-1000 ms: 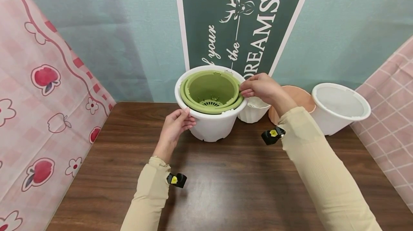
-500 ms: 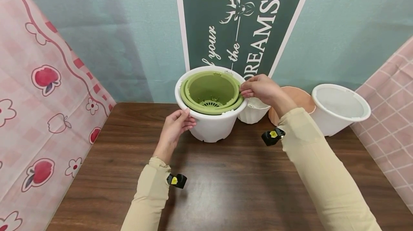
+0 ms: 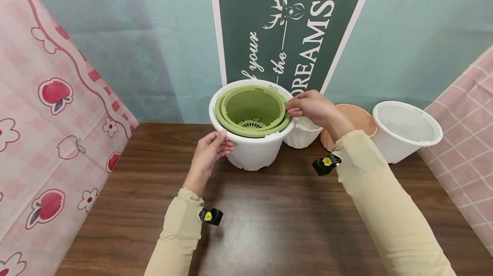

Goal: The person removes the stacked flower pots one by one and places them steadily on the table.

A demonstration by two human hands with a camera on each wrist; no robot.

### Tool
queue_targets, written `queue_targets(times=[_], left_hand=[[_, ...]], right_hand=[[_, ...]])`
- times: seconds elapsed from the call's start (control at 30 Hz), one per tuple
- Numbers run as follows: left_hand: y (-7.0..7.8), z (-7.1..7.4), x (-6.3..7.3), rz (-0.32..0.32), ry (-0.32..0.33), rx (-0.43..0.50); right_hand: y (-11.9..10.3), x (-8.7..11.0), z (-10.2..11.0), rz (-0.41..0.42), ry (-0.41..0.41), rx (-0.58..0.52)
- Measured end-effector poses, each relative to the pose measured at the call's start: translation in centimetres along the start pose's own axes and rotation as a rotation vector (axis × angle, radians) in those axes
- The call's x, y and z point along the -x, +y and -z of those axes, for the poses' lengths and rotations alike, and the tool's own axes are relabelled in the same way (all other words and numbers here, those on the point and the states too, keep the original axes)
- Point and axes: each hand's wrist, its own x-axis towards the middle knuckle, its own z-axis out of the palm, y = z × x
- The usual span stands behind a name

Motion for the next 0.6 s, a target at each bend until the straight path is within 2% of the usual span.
queue_targets(times=[0.37,0.6], left_hand=[[-0.05,0.02,0.12,-0.003,-0.002,-0.007],[-0.12,-0.01,0.09,-0.007,-0.007,-0.008]], right_hand=[[-0.59,0.14,-0.21,-0.046,0.002,0.011],[-0.95,0.18,0.18,-0.101,-0.015,-0.118]])
